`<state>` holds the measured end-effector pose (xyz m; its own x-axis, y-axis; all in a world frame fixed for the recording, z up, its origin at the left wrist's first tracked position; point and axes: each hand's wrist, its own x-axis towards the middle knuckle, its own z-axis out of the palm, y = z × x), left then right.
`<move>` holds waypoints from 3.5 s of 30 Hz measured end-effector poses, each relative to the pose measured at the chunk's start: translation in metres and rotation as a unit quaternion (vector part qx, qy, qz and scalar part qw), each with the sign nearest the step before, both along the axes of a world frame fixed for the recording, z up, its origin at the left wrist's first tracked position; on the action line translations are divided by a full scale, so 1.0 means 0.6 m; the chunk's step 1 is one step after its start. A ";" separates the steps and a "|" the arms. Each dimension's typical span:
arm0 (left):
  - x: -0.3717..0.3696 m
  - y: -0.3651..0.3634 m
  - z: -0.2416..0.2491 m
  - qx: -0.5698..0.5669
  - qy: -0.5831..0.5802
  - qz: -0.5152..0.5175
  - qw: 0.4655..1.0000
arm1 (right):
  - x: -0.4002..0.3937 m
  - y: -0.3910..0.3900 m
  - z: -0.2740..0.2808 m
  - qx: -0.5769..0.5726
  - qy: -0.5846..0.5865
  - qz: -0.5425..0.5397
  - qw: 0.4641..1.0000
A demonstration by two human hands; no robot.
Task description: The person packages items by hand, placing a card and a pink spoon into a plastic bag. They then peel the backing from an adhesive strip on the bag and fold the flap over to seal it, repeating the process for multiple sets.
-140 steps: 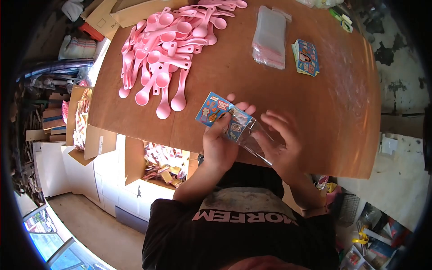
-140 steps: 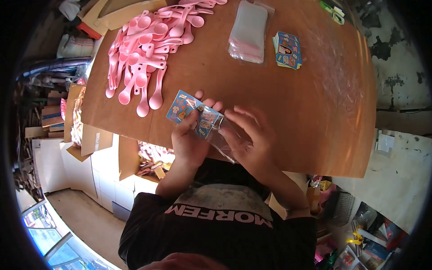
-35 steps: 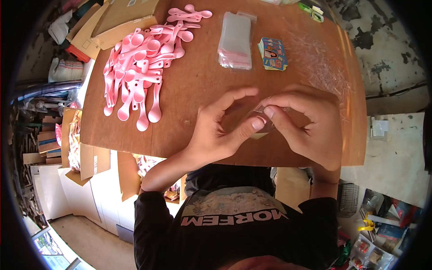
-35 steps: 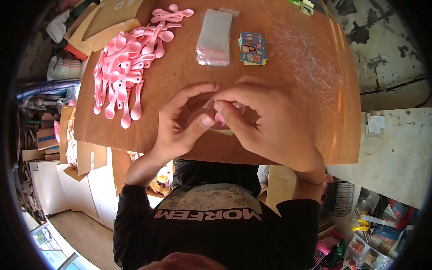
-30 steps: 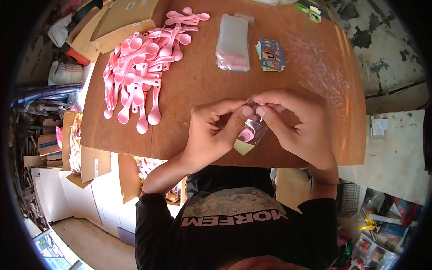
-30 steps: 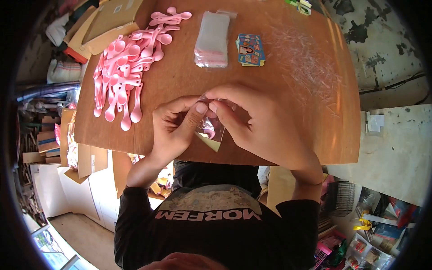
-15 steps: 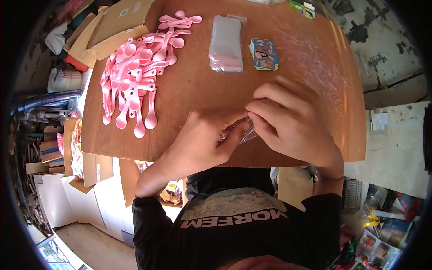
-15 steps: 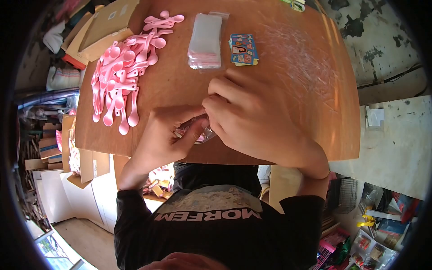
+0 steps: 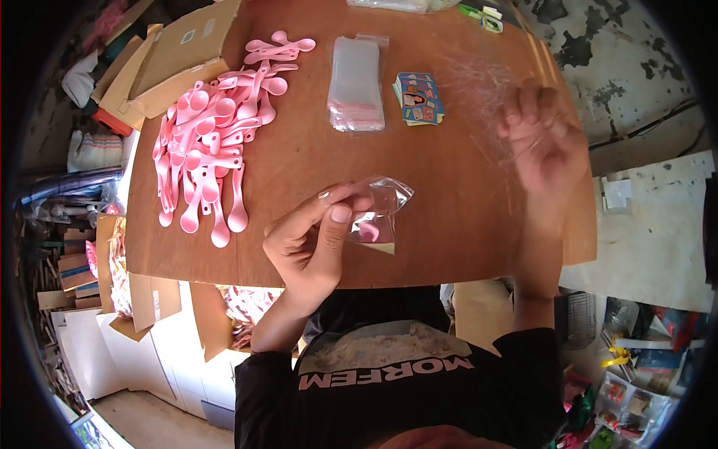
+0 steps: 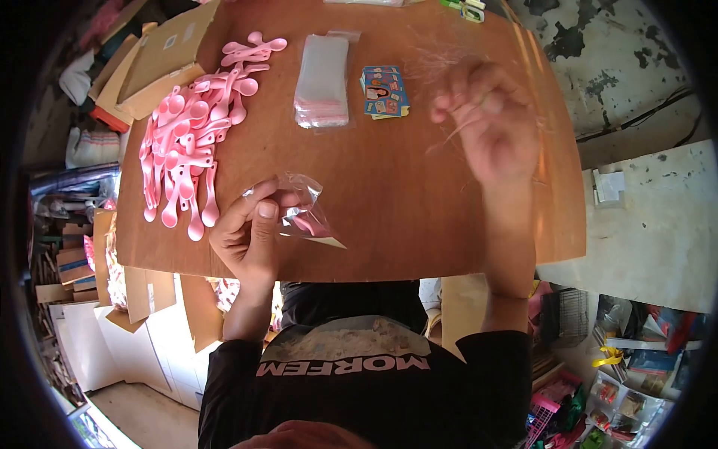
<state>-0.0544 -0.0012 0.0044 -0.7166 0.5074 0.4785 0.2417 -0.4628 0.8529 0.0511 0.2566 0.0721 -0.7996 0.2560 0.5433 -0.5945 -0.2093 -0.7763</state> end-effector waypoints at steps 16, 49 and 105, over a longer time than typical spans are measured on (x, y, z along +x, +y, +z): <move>0.004 0.022 -0.008 -0.022 -0.071 0.015 0.997 | 0.028 -0.058 -0.046 0.394 -0.266 -0.129 0.870; -0.019 -0.021 -0.083 -0.053 -0.156 -0.094 0.982 | 0.011 -0.214 -0.119 0.073 -0.281 -0.152 0.945; -0.036 -0.311 -0.135 -0.651 0.106 -0.061 0.750 | 0.002 -0.139 -0.107 0.389 -0.227 -0.028 0.892</move>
<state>-0.0762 -0.1875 -0.0768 -0.6054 0.6987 -0.3811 0.4594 0.6978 0.5496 0.0524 0.1733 0.0076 -0.9803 -0.0111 0.1971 -0.1742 0.5184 -0.8372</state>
